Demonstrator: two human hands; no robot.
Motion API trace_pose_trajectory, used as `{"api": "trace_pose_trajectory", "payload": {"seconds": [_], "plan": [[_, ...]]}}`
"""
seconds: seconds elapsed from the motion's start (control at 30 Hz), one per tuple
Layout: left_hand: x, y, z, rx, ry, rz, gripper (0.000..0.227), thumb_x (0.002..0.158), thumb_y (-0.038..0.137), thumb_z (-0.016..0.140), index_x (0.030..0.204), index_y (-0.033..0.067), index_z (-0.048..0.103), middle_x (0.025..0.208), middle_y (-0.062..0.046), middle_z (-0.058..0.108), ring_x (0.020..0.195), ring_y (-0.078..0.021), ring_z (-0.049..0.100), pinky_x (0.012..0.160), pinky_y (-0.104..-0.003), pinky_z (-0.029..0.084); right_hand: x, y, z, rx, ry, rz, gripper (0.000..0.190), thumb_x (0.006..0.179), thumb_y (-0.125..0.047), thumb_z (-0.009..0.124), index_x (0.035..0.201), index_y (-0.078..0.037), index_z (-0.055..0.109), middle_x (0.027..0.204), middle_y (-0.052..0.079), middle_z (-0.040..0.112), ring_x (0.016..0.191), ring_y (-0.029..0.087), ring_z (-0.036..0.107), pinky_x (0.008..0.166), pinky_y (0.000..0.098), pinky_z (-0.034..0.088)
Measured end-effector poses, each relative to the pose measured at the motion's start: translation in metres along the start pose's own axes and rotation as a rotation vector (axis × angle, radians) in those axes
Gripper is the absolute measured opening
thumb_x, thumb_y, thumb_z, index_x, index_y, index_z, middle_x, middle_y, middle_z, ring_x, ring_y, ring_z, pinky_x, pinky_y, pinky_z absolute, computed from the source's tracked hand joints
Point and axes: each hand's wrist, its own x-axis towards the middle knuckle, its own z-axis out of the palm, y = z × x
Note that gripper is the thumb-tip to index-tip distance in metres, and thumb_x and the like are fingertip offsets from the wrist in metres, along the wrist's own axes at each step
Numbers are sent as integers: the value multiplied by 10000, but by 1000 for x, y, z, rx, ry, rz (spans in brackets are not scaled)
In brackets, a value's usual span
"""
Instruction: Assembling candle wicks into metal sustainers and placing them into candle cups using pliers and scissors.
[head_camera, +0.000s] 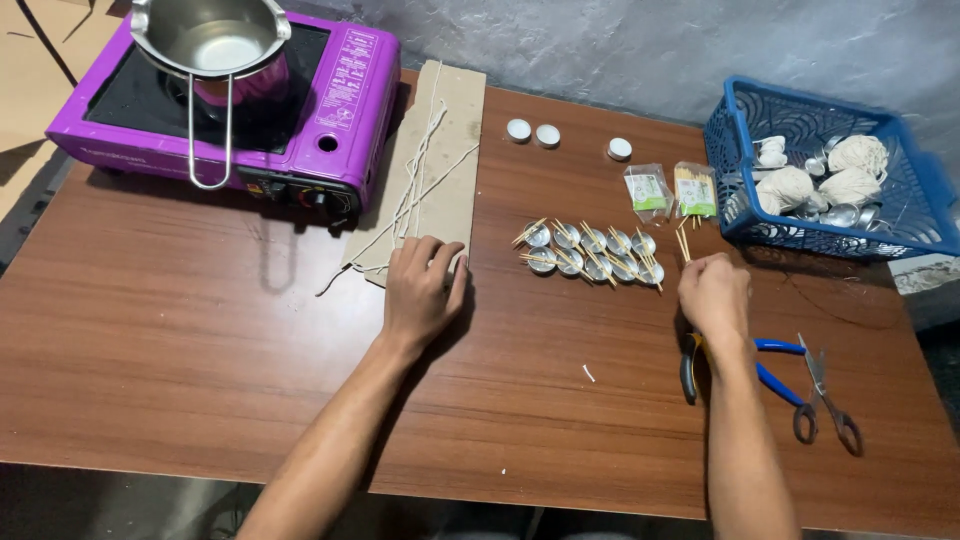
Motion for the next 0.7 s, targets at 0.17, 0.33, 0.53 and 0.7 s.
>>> {"api": "trace_pose_trajectory", "payload": {"seconds": [0.17, 0.33, 0.53, 0.7], "plan": [[-3, 33, -7, -248, 8, 33, 245, 954, 159, 657, 1185, 84, 690, 903, -70, 616, 818, -250, 625, 701, -342, 509, -105, -85, -86, 427, -235, -186, 209, 1001, -138, 578, 1105, -2, 698, 763, 215, 740, 695, 248, 640, 615, 431, 512], [-5, 76, -22, -557, -90, 77, 508, 922, 86, 677, 1419, 64, 574, 1091, -152, 670, 984, -347, 706, 821, -393, 593, -119, -94, -55, 526, -529, -365, 177, 948, -84, 582, 1044, 17, 691, 697, 232, 752, 657, 258, 652, 631, 455, 558], [-23, 71, -2, -329, -211, 377, 357, 942, 83, 639, 1295, 122, 677, 1186, -175, 690, 998, -317, 736, 809, -374, 598, -132, -106, -39, 745, -797, -535, 94, 910, -78, 669, 831, -33, 691, 433, -16, 536, 380, 91, 490, 353, 214, 379], [-19, 71, -7, -769, -418, 117, 181, 914, 91, 684, 1087, 67, 730, 876, -166, 735, 794, -384, 722, 679, -412, 588, -128, -99, -34, 858, -880, -503, 81, 904, -18, 642, 827, 5, 639, 412, 45, 554, 320, 132, 526, 336, 228, 402]]}}
